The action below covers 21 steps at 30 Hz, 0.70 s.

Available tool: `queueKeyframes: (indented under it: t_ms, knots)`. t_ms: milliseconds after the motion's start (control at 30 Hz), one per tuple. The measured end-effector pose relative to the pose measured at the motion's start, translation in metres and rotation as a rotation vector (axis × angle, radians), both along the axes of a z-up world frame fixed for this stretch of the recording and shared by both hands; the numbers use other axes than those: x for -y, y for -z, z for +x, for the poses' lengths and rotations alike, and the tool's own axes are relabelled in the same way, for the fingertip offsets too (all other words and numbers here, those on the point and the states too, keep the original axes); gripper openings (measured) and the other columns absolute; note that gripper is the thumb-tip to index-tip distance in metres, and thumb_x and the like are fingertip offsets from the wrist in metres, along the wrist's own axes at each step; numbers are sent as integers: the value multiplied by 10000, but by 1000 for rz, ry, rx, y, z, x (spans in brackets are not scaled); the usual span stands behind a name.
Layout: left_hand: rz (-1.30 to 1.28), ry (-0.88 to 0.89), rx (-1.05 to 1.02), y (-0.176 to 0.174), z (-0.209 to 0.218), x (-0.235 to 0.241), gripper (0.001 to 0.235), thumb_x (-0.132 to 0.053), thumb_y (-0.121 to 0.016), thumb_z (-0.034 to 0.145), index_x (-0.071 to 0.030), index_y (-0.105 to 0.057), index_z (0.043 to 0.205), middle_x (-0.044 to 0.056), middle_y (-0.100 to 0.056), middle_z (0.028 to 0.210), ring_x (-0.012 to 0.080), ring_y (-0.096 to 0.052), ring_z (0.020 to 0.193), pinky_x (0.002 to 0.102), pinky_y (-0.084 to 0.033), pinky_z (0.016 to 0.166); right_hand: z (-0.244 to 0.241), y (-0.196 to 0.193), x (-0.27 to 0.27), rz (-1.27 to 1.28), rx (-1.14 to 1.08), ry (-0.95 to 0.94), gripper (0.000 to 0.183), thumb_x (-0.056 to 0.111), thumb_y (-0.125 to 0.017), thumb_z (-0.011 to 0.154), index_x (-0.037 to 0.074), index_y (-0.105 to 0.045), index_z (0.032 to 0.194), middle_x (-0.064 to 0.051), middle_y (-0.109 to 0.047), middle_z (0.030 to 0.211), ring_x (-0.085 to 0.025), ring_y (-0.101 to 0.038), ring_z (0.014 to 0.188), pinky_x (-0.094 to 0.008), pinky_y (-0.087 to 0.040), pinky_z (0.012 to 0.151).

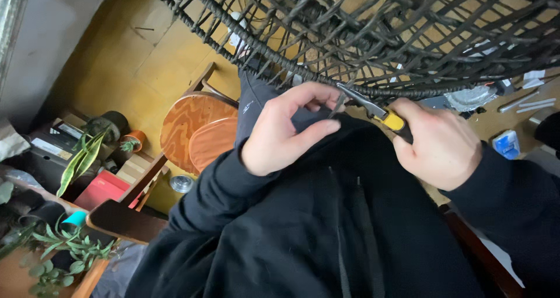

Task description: The person sits on the floor and repairs a woven basket by bending a metal wire, applying hot glue with a glue gun, and attaching the wire to the basket frame. They use pliers to adjust the wire and secure it in place.

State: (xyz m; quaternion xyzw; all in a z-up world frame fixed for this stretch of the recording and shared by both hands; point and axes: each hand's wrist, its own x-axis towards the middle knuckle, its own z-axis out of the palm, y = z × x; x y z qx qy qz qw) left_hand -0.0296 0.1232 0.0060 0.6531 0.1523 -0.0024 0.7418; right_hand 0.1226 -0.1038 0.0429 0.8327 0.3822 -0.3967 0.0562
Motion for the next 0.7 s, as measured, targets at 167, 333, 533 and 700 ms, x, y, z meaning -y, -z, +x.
queueKeyframes:
  t_ms: [167,333,533,700]
  knots:
    - [-63,78,61,-2,-5,-8,396,-345,-677,978,-74,-603,1257,17,-679,1157,146,-640,1067,290,-506,980,1,-8,-10,-111,-27,19,318,261,-625,875,158,-549,1166,-162,-718,933,-495,-680,830,-607,-514,686]
    - [24,-90,-72,-12,9,8,194,-328,-697,947,-139,-673,981,-55,-660,869,60,-572,766,225,-493,752,0,-15,-11,-90,-58,24,245,229,-589,858,160,-536,1087,-157,-708,925,-510,-657,837,-605,-478,704]
    - [61,-56,-31,2,2,31,152,-254,-649,975,-152,-631,863,-52,-628,784,84,-545,660,247,-468,659,2,-10,-1,11,-21,13,318,200,-594,828,122,-569,1136,-152,-708,931,-476,-666,807,-578,-495,704]
    - [226,70,-23,6,-13,15,154,-281,-639,979,-137,-675,940,-8,-730,947,177,-711,839,301,-528,802,6,-11,-2,-35,-100,41,319,252,-572,878,117,-577,1167,-173,-718,973,-480,-677,849,-564,-494,721]
